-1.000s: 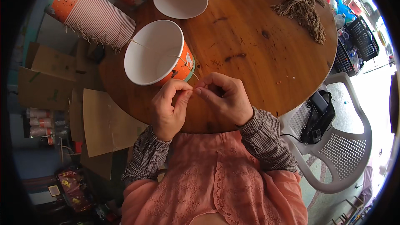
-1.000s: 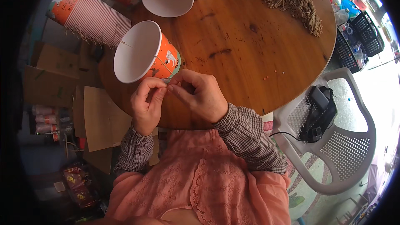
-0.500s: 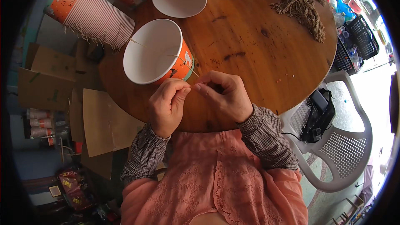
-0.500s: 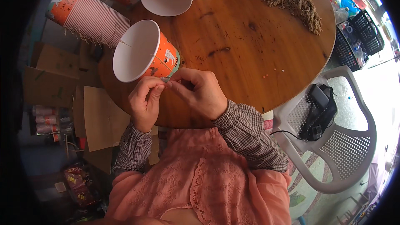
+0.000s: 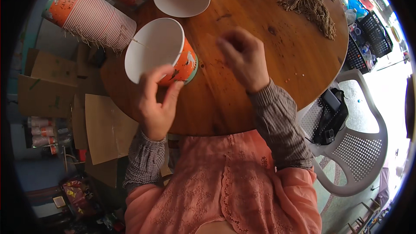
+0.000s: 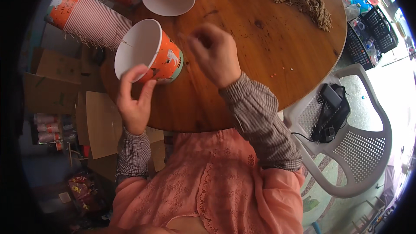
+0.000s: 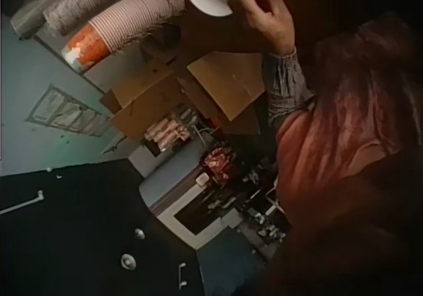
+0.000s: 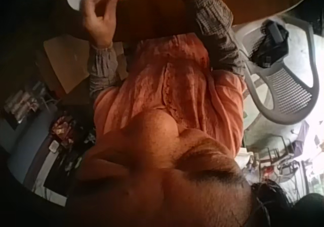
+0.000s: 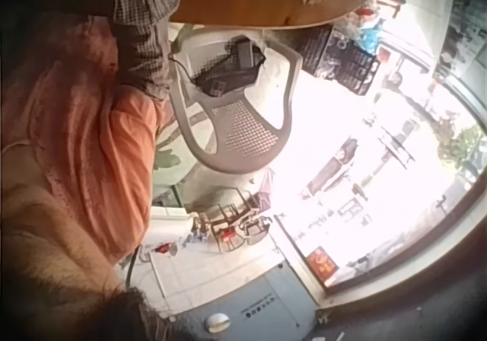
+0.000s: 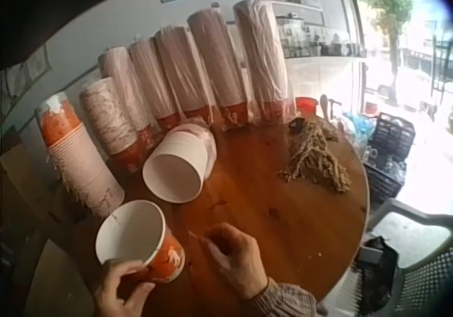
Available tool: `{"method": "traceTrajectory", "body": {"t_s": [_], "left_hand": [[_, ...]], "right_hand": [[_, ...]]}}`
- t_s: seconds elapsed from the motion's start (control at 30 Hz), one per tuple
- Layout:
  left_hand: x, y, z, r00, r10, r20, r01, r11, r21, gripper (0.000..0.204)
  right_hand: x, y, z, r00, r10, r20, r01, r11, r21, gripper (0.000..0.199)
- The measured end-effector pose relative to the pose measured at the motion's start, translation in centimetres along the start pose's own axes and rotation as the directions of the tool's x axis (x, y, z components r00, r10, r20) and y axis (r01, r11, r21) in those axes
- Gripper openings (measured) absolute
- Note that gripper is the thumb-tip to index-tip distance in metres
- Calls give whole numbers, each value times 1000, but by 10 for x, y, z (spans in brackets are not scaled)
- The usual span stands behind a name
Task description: Attaching thin white strings to small paper buckets.
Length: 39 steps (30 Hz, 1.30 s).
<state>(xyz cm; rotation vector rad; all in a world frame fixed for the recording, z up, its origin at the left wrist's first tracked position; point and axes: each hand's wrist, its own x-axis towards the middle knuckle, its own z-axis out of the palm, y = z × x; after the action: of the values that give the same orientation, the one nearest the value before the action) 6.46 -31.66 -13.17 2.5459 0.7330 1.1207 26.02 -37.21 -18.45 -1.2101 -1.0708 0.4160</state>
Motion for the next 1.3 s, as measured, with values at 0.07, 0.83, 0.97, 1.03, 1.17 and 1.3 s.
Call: {"method": "traceTrajectory", "body": {"t_s": [0.07,0.83,0.97,1.03,1.17,1.3], "left_hand": [[13,-3,-2,998,36,42,-39,997,64,32],[20,-20,-3,950,-126,286,114,992,59,13],[22,-16,-4,941,-163,297,151,987,60,10],[22,-18,-4,942,-154,297,142,988,61,10],[20,-21,-1,931,-222,290,221,975,36,12],[20,-21,1,941,-207,267,211,977,15,17]], "right_hand": [[8,1,5,970,238,-43,-217,934,284,13],[-38,16,68,966,256,-33,-223,891,396,15],[-37,18,67,965,261,-29,-227,886,404,16],[-37,16,66,962,271,-17,-243,886,394,16],[-36,14,66,961,277,-20,-249,889,385,16],[-36,17,68,963,267,-37,-236,903,358,16]]}}
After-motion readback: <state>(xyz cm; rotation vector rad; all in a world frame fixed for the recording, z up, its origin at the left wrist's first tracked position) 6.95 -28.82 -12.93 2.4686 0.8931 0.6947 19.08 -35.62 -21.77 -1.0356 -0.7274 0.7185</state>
